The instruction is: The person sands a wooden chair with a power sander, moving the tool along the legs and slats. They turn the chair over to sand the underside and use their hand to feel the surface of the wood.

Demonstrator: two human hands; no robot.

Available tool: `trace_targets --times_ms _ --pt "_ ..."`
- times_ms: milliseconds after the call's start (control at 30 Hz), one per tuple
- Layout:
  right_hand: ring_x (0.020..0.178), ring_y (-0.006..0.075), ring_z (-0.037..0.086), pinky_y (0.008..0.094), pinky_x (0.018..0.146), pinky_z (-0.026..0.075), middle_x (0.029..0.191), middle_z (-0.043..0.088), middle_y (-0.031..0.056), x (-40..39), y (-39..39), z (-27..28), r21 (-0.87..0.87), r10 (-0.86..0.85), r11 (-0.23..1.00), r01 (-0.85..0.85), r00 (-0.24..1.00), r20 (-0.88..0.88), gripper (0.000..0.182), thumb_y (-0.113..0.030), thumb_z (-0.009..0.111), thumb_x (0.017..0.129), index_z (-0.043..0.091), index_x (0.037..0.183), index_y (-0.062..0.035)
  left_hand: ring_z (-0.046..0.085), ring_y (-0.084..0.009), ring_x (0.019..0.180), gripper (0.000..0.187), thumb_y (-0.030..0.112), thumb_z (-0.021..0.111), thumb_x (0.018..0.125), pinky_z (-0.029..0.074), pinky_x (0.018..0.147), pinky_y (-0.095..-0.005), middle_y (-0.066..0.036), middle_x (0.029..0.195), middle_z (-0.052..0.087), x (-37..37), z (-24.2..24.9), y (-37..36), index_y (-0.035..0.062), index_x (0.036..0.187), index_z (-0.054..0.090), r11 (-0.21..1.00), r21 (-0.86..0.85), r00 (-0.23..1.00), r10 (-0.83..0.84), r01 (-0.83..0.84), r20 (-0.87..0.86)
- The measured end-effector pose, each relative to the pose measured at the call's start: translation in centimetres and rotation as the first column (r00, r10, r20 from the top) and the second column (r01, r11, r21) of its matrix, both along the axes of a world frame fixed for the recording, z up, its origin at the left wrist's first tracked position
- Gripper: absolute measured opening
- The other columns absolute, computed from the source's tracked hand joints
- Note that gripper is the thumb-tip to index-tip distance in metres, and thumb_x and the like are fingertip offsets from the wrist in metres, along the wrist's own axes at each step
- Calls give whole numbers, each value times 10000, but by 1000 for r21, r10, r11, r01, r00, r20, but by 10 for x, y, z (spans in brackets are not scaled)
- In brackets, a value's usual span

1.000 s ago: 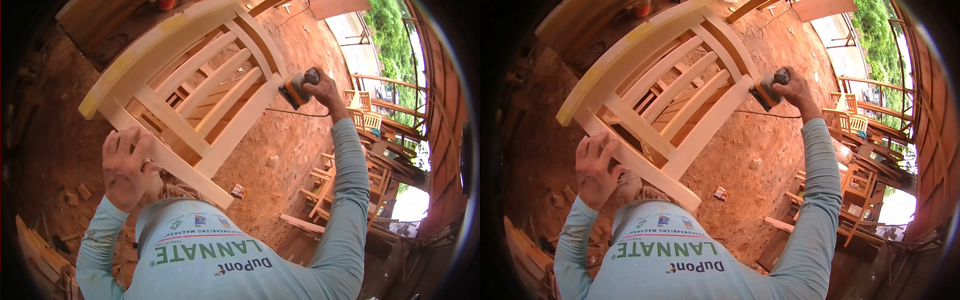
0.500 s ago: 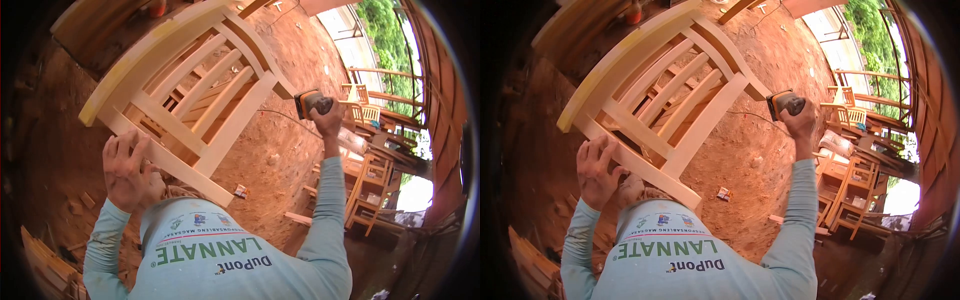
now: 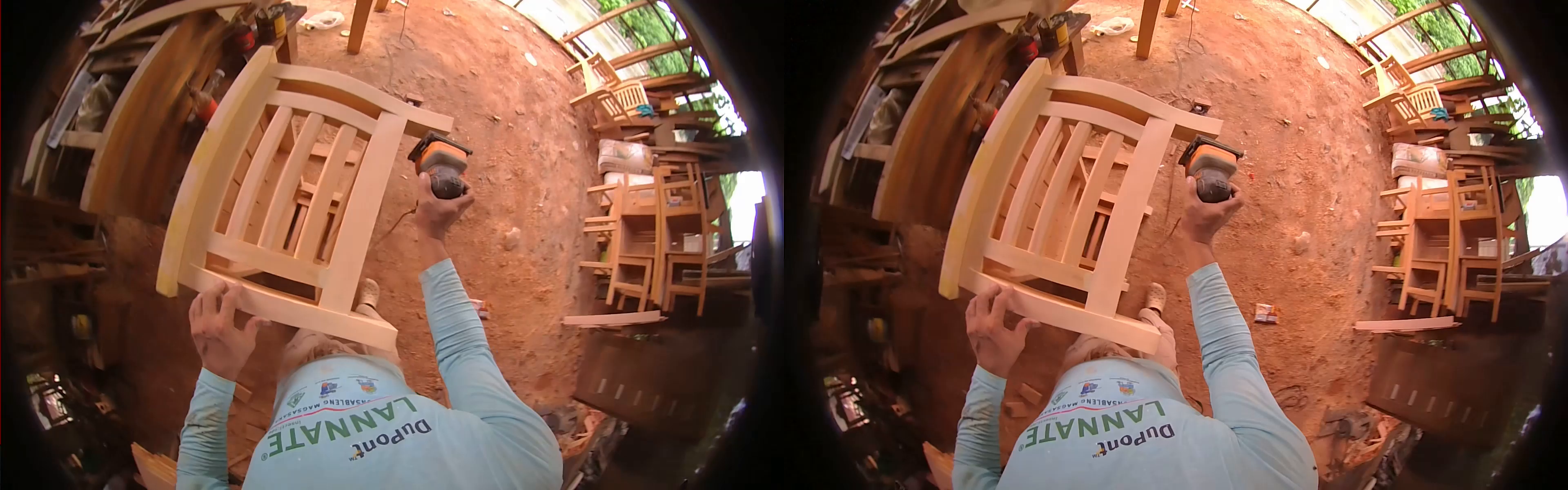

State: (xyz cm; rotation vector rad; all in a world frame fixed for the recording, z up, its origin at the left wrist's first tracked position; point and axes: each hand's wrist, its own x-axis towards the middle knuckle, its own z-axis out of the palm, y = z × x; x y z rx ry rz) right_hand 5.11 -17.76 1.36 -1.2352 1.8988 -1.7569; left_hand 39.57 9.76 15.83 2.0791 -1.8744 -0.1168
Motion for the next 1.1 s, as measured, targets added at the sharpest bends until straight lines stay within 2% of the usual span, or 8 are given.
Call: trace_targets --times_ms 100,200,300,400,633,867,1100 --pt "1183 377 539 517 991 520 1249 438 211 7 -18 -13 -111 -96 991 76 976 -195 817 -275 947 801 392 1332 6 625 -408 1170 737 269 1001 624 506 1031 -516 -146 1275 678 0 4 -2 53 1277 736 1000 12 999 -27 27 39" --pt "1228 410 507 558 1059 460 1280 436 213 17 -24 -23 -145 -120 985 96 979 -164 831 -293 954 801 397 1346 -4 639 -402 1133 726 289 996 640 515 1001 -509 -149 1261 680 -1 7 -4 43 1270 733 999 26 998 -44 43 53" --pt "1231 408 516 539 1051 460 1320 453 233 31 -29 -29 -225 -148 969 102 969 -198 910 -310 980 802 379 1403 15 639 -405 1136 727 295 997 636 518 1000 -508 -153 1256 682 -3 7 -4 43 1265 735 999 25 997 -42 40 62" --pt "1312 430 470 571 1101 430 1371 430 239 44 -29 -24 -286 -130 957 51 955 -266 857 -236 950 824 385 1421 5 642 -406 1136 731 310 1002 632 522 996 -507 -156 1255 685 -3 9 -4 41 1258 737 998 44 997 -53 51 48" --pt "1352 432 449 560 1129 417 1422 422 245 67 -32 -33 -301 -129 951 68 974 -187 852 -213 936 853 385 1469 -4 644 -404 1139 734 349 1001 646 527 1002 -507 -163 1258 685 -2 7 -4 36 1255 737 996 64 995 -62 58 75" --pt "1340 426 450 557 1106 431 1415 430 253 68 -30 -41 -293 -124 953 77 981 -147 850 -324 926 883 388 1458 -3 648 -415 1153 735 348 1001 652 531 1014 -510 -176 1266 683 -4 7 -4 29 1257 734 996 70 994 -68 62 80" --pt "1298 430 471 553 1111 425 1393 440 252 45 -34 -48 -279 -210 948 152 959 -191 843 -267 933 861 390 1440 17 648 -420 1158 728 313 1001 653 534 1004 -518 -178 1264 678 -3 5 -2 21 1261 729 995 62 994 -78 73 82"
